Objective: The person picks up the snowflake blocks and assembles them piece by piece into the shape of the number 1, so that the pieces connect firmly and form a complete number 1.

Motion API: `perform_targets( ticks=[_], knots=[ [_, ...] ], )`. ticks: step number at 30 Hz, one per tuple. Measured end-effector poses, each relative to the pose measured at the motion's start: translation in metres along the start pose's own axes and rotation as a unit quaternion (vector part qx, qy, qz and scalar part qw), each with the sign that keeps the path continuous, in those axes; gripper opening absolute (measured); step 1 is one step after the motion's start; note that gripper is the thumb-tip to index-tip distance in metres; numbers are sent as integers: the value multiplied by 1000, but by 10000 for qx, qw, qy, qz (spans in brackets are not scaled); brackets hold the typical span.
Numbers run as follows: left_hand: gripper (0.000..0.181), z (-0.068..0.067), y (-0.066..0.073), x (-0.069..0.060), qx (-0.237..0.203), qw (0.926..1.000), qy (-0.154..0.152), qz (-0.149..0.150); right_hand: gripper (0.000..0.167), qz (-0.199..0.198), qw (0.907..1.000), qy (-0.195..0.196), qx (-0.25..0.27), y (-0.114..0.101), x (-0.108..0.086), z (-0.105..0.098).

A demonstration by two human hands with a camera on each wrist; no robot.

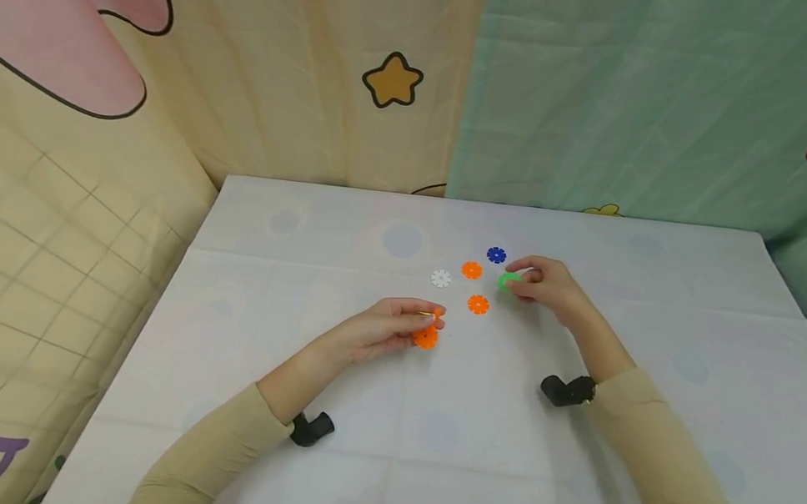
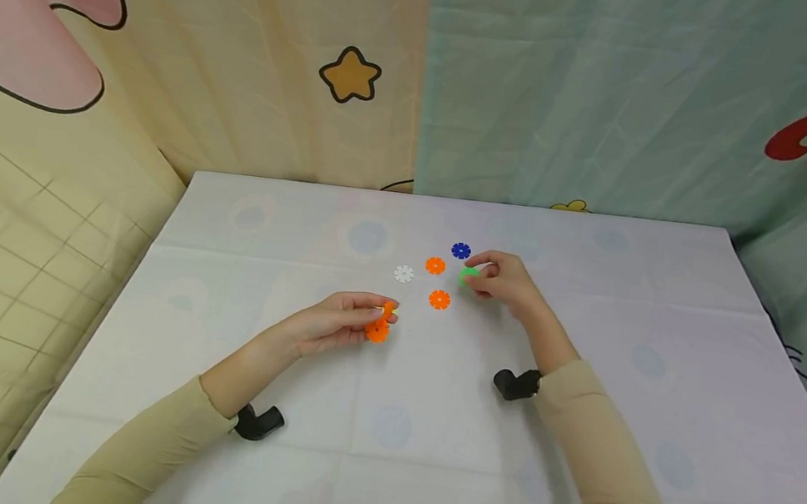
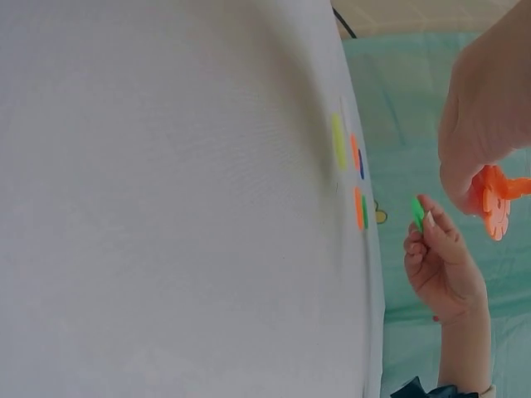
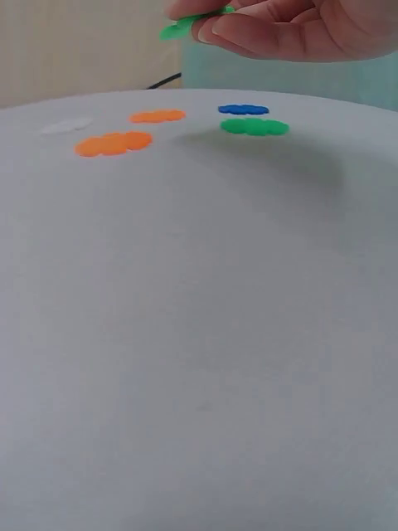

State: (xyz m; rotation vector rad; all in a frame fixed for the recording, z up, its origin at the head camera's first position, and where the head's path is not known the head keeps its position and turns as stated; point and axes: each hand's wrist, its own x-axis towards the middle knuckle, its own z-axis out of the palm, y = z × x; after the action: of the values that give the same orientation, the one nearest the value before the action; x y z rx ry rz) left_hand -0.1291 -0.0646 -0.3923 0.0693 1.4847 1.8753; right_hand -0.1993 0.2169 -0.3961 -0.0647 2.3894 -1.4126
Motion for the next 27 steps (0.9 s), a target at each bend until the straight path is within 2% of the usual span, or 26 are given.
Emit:
perform_targets(
  ticks=[8, 27],
  knots=[
    [41, 1, 0, 0, -1, 10000, -40, 27, 35, -637, 9968, -434, 208, -17, -10, 16],
    [41, 4, -1, 1, 34, 9996, -226, 155, 26, -1243, 9860, -1041, 379, -52, -36, 48]
  ],
)
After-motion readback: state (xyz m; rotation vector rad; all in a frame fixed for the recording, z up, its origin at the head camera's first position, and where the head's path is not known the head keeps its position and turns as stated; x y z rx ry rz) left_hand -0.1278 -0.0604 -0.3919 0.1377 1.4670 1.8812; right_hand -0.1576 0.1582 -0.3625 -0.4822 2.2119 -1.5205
